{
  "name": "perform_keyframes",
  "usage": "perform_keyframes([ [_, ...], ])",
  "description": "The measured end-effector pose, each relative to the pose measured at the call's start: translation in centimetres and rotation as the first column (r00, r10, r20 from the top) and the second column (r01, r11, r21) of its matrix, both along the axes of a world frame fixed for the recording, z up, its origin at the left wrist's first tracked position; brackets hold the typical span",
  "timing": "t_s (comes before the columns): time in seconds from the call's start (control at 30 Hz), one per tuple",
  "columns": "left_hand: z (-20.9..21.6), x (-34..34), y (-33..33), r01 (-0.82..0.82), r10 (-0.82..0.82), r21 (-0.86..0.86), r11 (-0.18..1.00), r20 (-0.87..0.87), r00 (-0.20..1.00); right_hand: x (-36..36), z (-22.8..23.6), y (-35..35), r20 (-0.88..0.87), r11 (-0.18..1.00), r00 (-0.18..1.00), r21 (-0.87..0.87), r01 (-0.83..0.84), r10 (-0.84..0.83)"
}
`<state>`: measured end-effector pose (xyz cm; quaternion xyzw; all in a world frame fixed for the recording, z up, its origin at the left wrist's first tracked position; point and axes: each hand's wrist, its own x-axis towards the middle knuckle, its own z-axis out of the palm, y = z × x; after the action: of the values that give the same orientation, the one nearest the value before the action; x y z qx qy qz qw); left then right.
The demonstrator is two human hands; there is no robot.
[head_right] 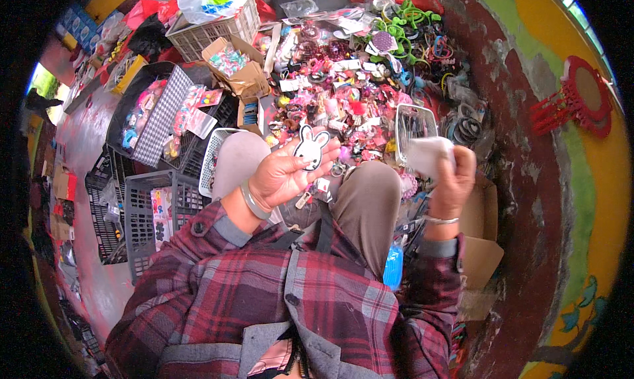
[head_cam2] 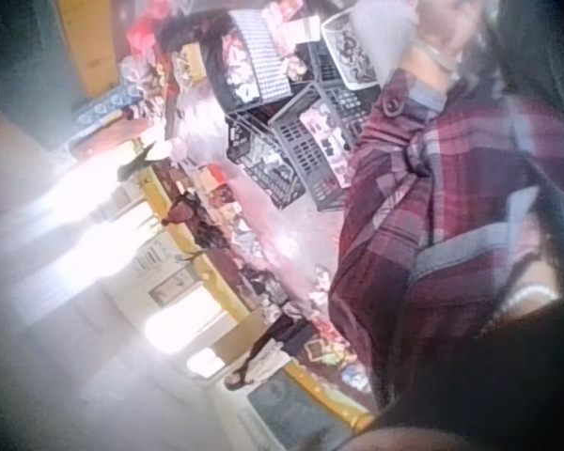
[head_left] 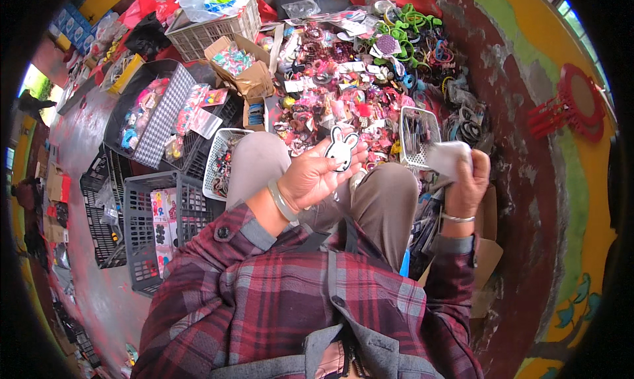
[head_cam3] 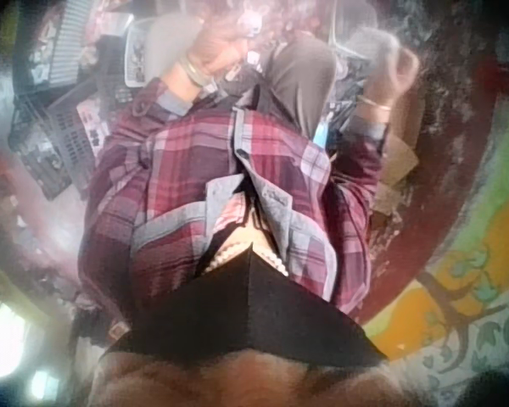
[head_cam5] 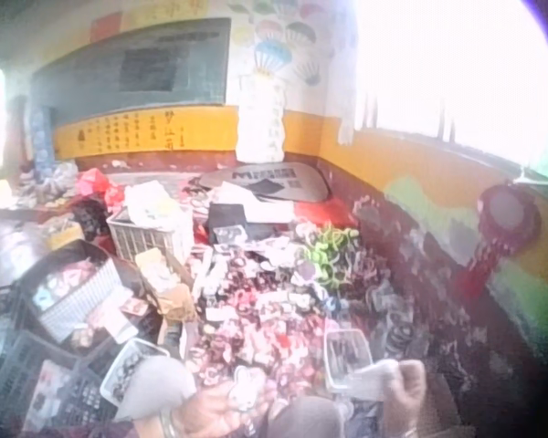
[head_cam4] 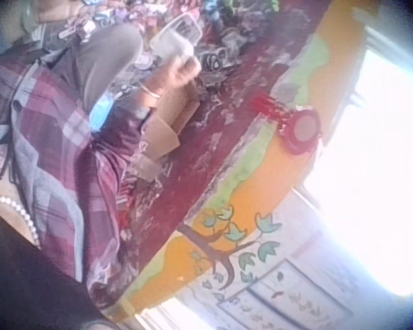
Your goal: The person sits on the floor and sorts through various hair accessories, including hair ties and clips. They pick up items, examine them, and place them into different baskets or piles.
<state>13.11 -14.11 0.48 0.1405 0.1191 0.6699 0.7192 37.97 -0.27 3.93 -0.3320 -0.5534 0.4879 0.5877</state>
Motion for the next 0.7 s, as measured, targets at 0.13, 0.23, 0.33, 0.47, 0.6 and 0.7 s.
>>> perform_keyframes([
  [0.13, 0.4, 0.9, -0.7, -0.035, 0.037, 0.017, 0.999, -0.139, 0.99, -8.7, 1.1, -6.0, 0.453, 0.793, 0.887, 0.505, -0.34, 0.091],
  [0.23, -1.1, 1.2, -1.7, -0.061, 0.081, 0.072, 0.996, -0.312, 0.947, -12.7, 0.6, -7.6, 0.568, 0.664, 0.823, 0.625, -0.411, -0.025],
  [0.33, -0.9, 0.0, -2.3, -0.008, 0.04, 0.081, 0.997, -0.4, 0.916, -13.7, 0.9, -7.8, 0.569, 0.609, 0.816, 0.685, -0.4, -0.104],
  [0.47, -2.7, -1.3, -2.9, 0.038, 0.003, 0.082, 0.996, -0.447, 0.895, -15.0, 0.4, -7.2, 0.518, 0.633, 0.851, 0.689, -0.354, -0.088],
  [0.6, -0.7, -0.6, -3.4, 0.13, -0.106, 0.069, 0.989, -0.277, 0.955, -13.5, -2.9, -1.8, 0.601, 0.953, 0.797, 0.203, -0.224, 0.059],
  [0.7, 0.7, -1.5, -3.6, 0.073, -0.059, 0.09, 0.993, -0.148, 0.987, -10.5, -4.8, 3.2, 0.366, 0.996, 0.93, 0.076, -0.047, 0.016],
])
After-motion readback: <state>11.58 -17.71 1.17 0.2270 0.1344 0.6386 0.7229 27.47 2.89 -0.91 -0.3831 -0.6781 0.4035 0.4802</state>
